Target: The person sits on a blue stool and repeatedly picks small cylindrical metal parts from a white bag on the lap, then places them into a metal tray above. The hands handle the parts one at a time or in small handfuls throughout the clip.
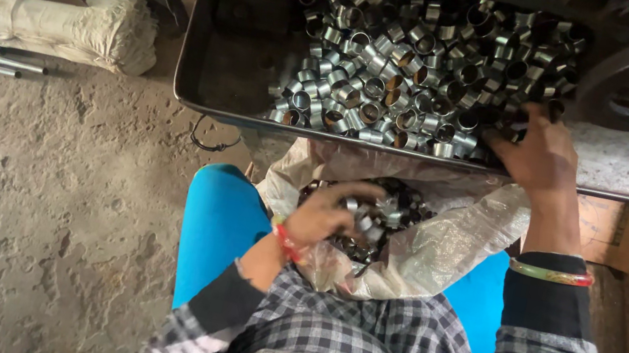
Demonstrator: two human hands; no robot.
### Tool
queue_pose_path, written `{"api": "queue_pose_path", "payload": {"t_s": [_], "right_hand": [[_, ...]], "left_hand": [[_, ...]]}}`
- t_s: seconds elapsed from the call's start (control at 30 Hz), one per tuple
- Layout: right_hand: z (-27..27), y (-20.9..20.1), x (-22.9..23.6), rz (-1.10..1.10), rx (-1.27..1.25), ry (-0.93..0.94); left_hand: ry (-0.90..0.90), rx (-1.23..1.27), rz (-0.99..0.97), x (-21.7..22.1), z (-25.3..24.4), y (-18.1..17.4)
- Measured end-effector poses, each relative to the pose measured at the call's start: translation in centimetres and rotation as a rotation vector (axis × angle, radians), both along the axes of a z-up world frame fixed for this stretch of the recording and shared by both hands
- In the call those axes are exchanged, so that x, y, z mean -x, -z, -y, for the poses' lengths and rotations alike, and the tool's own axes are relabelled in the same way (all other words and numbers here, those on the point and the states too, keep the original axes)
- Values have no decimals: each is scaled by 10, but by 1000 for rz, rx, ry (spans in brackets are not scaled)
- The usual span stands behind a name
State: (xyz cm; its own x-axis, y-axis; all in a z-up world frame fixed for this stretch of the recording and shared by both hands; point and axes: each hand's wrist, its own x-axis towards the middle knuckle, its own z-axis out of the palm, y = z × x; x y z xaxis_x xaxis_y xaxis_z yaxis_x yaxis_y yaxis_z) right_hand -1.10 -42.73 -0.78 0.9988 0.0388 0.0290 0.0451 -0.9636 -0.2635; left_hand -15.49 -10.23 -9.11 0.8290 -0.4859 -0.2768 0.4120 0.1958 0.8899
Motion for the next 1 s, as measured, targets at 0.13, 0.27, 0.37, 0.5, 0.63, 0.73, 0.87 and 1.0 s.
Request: {"api": "queue_pose_path", "payload": {"t_s": [0.13,0.27,0.37,0.5,0.63,0.73,0.87,1.0], "right_hand": [[2,-4,-3,23,17,-44],[9,4,-4,-138,-7,-32],[6,4,-15,-103,-51,-103],[4,7,-20,-136,-140,-32],[4,3,-17,-203,-139,167],[7,-9,-5,141,-640,95],[-3,-31,26,93,-1483,399],[-39,-35,102,-183,-1431,356]], "left_hand": [[-69,-747,741,12,3,77],[-94,-542,380,19,1,90],[-71,417,-118,19,-5,62],[-297,689,-432,28,3,28],[-396,761,-567,41,5,13],[-445,730,-620,46,3,7],[-427,729,-628,48,4,-3],[-345,615,-516,56,10,-16]]}}
